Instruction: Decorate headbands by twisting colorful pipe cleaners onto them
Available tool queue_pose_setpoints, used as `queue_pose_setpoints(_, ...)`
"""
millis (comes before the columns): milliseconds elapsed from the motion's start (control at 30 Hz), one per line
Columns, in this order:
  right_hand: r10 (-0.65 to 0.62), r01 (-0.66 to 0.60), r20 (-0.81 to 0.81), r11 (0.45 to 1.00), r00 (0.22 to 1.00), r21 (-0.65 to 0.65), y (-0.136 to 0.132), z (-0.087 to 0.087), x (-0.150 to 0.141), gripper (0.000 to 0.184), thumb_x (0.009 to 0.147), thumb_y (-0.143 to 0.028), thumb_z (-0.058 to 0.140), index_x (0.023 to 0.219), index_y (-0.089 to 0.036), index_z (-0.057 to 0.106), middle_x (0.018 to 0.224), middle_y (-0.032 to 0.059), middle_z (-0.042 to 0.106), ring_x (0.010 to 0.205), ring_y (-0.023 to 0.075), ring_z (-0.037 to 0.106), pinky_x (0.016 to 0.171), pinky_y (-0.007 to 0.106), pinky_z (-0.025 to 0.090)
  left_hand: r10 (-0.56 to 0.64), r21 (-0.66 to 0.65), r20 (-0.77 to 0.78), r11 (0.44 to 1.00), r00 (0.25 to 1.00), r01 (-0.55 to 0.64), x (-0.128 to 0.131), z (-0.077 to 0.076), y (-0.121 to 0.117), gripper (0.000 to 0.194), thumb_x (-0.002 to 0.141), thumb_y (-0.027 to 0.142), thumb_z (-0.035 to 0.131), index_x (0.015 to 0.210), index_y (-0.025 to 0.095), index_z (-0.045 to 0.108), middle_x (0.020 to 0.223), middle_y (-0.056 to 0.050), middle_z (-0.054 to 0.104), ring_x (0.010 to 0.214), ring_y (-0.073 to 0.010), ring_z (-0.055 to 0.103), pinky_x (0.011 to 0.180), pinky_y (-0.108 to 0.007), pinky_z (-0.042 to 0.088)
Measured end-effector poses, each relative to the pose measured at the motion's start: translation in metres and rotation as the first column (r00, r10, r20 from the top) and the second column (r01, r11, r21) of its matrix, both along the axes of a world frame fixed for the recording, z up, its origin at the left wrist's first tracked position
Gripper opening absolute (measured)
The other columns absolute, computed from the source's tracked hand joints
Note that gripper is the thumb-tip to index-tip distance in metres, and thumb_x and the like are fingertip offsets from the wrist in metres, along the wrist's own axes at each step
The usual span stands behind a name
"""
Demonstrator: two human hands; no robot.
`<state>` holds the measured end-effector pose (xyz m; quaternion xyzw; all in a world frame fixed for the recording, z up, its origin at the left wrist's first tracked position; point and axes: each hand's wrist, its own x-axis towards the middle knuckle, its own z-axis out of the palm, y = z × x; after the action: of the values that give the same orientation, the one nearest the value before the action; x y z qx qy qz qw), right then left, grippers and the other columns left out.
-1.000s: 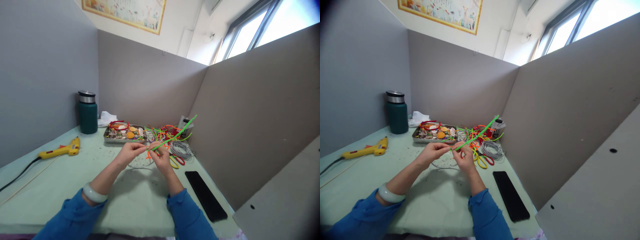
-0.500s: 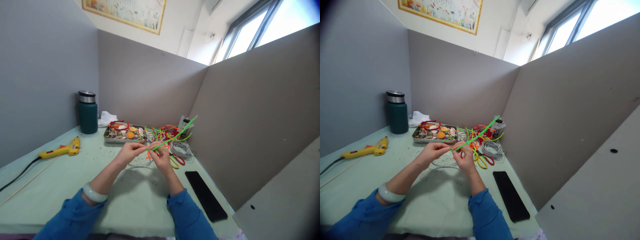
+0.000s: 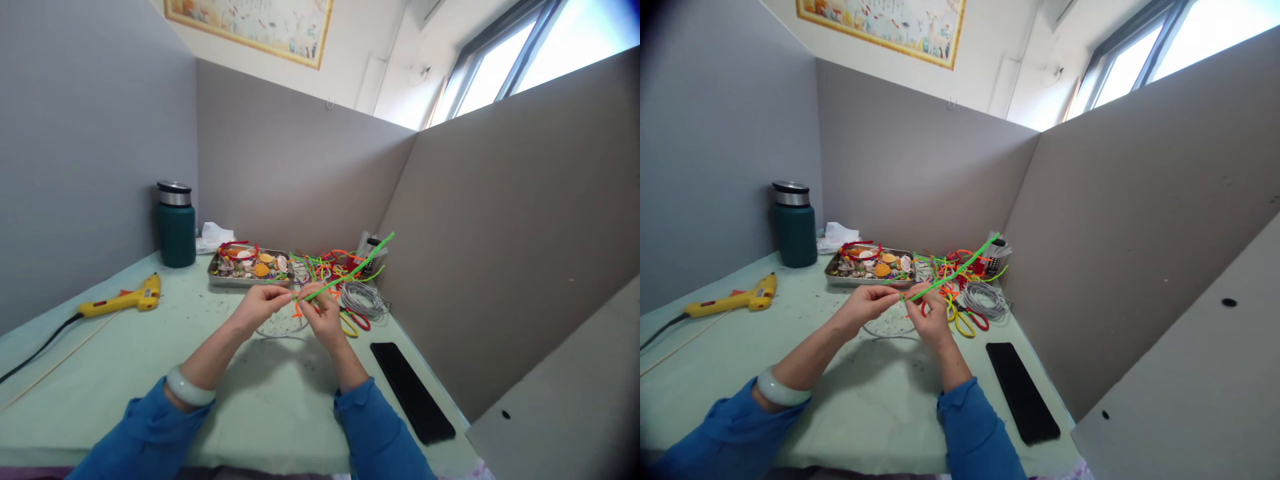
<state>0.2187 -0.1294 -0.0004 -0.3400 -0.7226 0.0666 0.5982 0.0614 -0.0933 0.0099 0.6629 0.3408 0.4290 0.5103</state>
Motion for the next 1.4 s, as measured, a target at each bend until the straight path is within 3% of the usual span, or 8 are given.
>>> queue_pose_setpoints(667, 0.016, -0.016, 0.000, 1.000, 1.000, 0.003, -0.0019, 0.0013, -0.0014, 0.007, 0.078, -0.014, 0.053, 0.076, -0.019, 0.058, 0.080, 0.0037, 0.057, 0.077, 0.0167, 0.054, 0.071, 0.030, 0.043, 0.023, 0.029, -0.017, 0.999, 1.000, -0.022, -0.0008, -0.0004, 0.0019, 0.035, 0.066, 0.044, 0.066, 0.079, 0.013, 0.071, 0.044, 0.006, 0.044, 0.042, -0.0060, 0.025, 0.043, -0.022, 0.018)
queue_pose_setpoints(1033, 0.016, -0.016, 0.006, 1.000, 1.000, 0.009, -0.0013, 0.0015, -0.0005, 0.007, 0.078, -0.015, 0.053, 0.077, -0.019, 0.059, 0.080, 0.0039, 0.057, 0.077, 0.0169, 0.055, 0.072, 0.031, 0.043, -0.007, 0.007, 0.003, 1.000, 1.000, 0.007, -0.0007, 0.0003, 0.0006, 0.036, 0.068, 0.047, 0.063, 0.080, 0.015, 0.070, 0.049, 0.006, 0.037, 0.044, -0.0057, 0.024, 0.041, -0.021, 0.017)
queue_pose_setpoints(1400, 0.028, -0.028, -0.005, 1.000, 1.000, 0.003, -0.0014, 0.0010, -0.0024, 0.006, 0.078, -0.016, 0.054, 0.077, -0.019, 0.058, 0.080, 0.0041, 0.058, 0.078, 0.0170, 0.055, 0.071, 0.031, 0.044, 0.021, 0.070, -0.012, 0.997, 1.000, -0.020, 0.0005, 0.0012, 0.0000, 0.032, 0.069, 0.045, 0.064, 0.074, 0.014, 0.069, 0.053, 0.004, 0.050, 0.045, -0.0059, 0.028, 0.042, -0.021, 0.021)
